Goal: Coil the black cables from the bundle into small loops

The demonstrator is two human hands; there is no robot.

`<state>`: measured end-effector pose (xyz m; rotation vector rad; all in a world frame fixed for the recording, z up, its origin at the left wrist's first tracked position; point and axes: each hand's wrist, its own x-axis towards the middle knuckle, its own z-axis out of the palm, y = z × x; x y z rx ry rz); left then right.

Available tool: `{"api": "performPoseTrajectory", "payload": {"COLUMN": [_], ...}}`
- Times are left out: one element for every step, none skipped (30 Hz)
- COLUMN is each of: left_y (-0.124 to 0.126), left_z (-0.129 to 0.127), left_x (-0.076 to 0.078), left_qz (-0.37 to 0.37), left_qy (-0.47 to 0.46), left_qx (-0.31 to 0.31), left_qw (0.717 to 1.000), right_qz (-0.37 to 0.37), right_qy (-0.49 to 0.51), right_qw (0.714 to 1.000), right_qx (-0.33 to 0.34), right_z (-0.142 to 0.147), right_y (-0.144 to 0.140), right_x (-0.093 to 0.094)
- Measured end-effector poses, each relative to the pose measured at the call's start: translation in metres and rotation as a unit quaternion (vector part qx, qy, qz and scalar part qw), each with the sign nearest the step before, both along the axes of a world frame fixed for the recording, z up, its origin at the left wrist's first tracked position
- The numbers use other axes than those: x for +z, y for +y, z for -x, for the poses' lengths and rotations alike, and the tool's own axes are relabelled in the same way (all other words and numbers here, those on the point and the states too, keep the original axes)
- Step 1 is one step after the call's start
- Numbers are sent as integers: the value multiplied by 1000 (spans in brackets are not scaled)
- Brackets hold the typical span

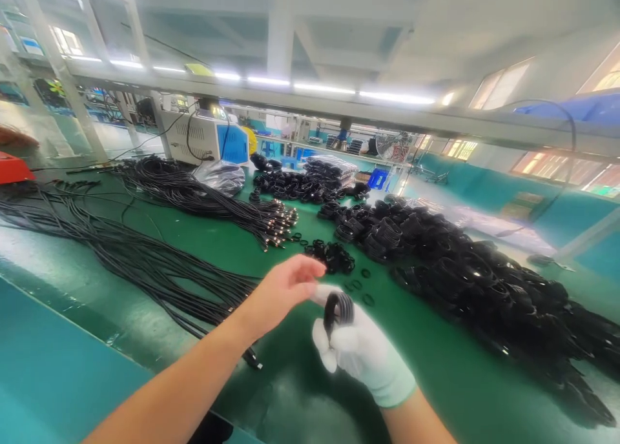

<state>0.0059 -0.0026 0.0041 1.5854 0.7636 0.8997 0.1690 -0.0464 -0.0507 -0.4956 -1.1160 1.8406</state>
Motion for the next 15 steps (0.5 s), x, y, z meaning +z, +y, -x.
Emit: {"api": "performPoseTrajectory", "payload": {"left_y": [-2,-3,-3,-2,1,4,8,13,17,21,24,25,26,26,24], "left_z": [-1,-3,-4,-4,-3,-1,1,4,8,10,12,13,12,11,8], "left_x": [1,3,4,5,5,4,3,2,0,-2,-4,-5,-6,-7,-8], "left_qz": [-55,-103,-140,-165,-180,-183,-175,-155,-124,-87,-52,-29,-22,-29,-48], "left_qy": [44,85,118,140,149,152,148,140,126,110,97,96,108,131,156], "left_qx": [1,-2,-5,-2,5,6,-9,-43,-88,-129,-157,-162,-148,-120,-85], "left_qw": [998,991,983,976,972,971,973,977,980,982,981,982,983,984,983], "right_qz": [8,15,25,39,60,87,119,152,179,194,196,179,148,110,76], "right_qy": [3,11,24,44,65,85,102,110,111,104,90,67,35,-2,-38], "right_qw": [1000,999,998,997,996,992,988,982,977,974,974,980,988,994,996], "right_qx": [20,39,48,44,31,15,5,11,30,53,67,62,40,7,-27], "right_z": [0,0,0,1,3,5,7,9,11,12,12,12,12,11,9], "right_y": [0,0,0,1,1,1,1,1,1,2,2,2,2,3,3], "right_x": [-2,-4,-7,-8,-9,-9,-9,-8,-6,-5,-3,-2,-1,0,0]}}
